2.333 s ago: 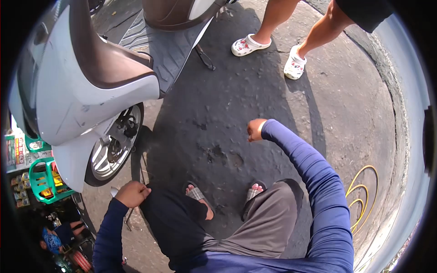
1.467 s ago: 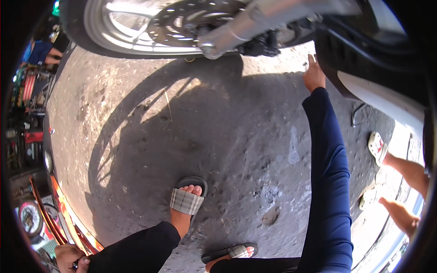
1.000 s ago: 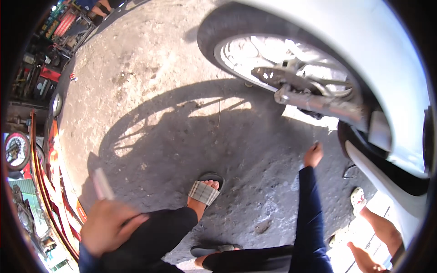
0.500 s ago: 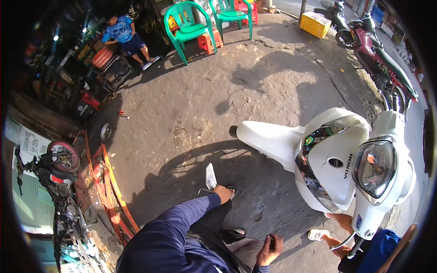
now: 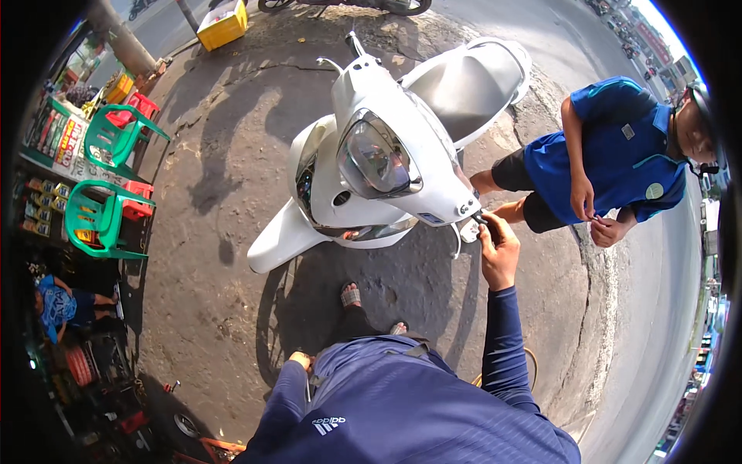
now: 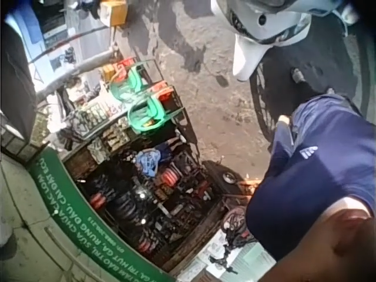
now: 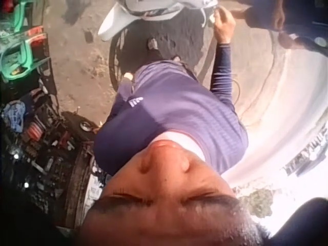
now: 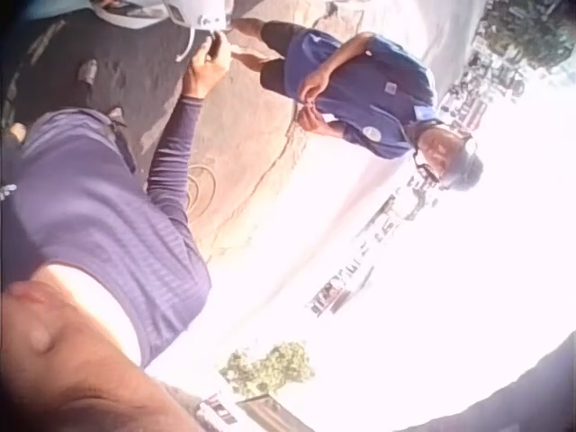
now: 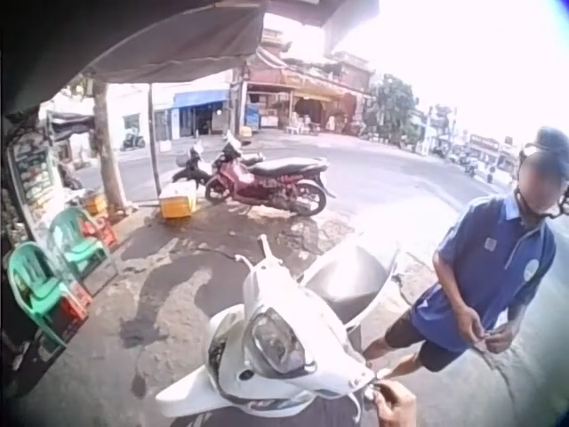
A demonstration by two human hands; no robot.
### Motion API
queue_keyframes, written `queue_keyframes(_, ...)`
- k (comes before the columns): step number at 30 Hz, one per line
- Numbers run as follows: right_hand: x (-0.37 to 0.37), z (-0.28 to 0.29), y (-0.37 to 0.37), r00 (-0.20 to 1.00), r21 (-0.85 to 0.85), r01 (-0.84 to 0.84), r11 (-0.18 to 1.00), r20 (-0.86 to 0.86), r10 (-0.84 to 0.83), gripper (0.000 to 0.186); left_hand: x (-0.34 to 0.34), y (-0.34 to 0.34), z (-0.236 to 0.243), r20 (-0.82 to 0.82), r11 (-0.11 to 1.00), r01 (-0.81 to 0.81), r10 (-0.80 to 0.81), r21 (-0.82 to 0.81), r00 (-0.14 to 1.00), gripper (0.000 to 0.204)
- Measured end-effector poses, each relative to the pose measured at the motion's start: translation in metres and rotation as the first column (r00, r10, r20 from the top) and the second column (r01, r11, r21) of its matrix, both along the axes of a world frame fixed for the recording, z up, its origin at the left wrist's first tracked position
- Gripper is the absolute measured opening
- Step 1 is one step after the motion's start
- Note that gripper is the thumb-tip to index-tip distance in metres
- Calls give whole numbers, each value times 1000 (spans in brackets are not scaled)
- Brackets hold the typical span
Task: Using tools to adjust and secure components on the front fairing of a motorcycle.
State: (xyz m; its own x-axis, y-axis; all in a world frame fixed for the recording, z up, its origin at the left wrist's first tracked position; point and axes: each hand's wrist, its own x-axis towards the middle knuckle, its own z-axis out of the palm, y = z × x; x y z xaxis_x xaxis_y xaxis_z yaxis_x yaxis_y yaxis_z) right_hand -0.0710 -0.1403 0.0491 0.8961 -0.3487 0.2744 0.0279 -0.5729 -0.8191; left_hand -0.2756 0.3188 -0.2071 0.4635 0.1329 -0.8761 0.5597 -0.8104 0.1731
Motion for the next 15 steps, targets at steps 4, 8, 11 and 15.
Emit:
queue_keyframes(4, 41, -23, 2, 997, -263, -48, 964, -69, 30, 19, 46, 59, -31, 74, 998, -21, 25, -58, 997, 28)
queue_keyframes(8, 37, -29, -7, 972, -242, -63, 968, -237, 4, 19, 137, 38, 38, 353, 996, -26, 54, -84, 934, 34)
queue_keyframes(11, 35, -25, -18, 953, -313, -68, 947, -302, -32, 13, 173, 17, 58, 342, 953, -141, 230, -267, 911, 32)
queue_keyframes(15, 51, -5, -9, 943, -495, -266, 827, -311, 117, 24, 154, -4, 49, 261, 861, -290, 420, -418, 869, 34)
